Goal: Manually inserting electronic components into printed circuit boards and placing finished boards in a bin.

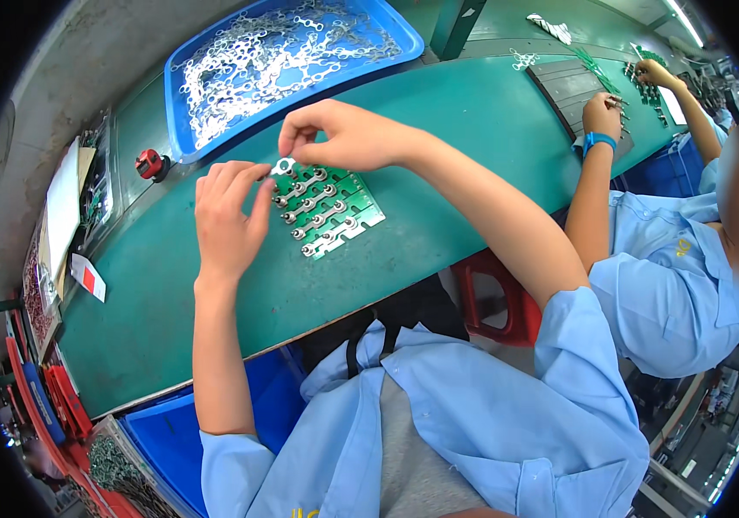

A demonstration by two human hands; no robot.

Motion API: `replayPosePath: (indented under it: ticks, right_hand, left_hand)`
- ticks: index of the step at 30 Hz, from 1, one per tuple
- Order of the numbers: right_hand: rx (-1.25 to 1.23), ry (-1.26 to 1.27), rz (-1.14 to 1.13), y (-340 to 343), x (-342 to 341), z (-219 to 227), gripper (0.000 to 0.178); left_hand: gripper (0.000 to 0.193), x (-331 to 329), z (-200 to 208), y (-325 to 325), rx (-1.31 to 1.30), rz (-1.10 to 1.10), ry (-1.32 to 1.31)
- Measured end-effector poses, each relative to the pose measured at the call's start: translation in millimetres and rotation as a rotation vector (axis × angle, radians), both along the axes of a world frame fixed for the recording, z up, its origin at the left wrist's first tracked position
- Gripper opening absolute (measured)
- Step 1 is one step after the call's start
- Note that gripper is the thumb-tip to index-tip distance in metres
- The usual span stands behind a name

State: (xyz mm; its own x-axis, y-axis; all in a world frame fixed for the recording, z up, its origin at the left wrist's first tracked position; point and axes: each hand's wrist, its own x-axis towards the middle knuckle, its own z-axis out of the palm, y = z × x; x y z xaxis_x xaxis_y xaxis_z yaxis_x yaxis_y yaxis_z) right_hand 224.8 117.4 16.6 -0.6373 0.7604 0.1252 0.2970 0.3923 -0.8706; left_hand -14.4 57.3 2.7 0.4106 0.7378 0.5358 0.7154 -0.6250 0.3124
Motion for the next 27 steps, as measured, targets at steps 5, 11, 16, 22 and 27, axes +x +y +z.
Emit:
replayPosePath:
  ticks: [5,11,16,22,27]
  right_hand:
    - [0.498,-0.156,-0.076,5,-10,-18,0.008]
    - [0.439,-0.365,-0.039,11,-14,-23,0.007]
    - [0.278,-0.486,-0.018,10,-17,-6,0.010]
    - [0.277,-0.607,-0.024,14,-30,-2,0.014]
    - [0.278,-0.794,0.052,18,-41,6,0.019]
  left_hand:
    - [0.015,-6,-13,9,-0.143,0.015,-0.055]
    - [0.014,-10,-12,17,-0.526,0.013,-0.170]
    - [0.012,-17,-11,26,-0.461,-0.105,-0.065]
    - [0.011,-17,4,41,-0.667,-0.082,0.072]
    - [0.012,-21,-5,45,-0.619,-0.112,0.183]
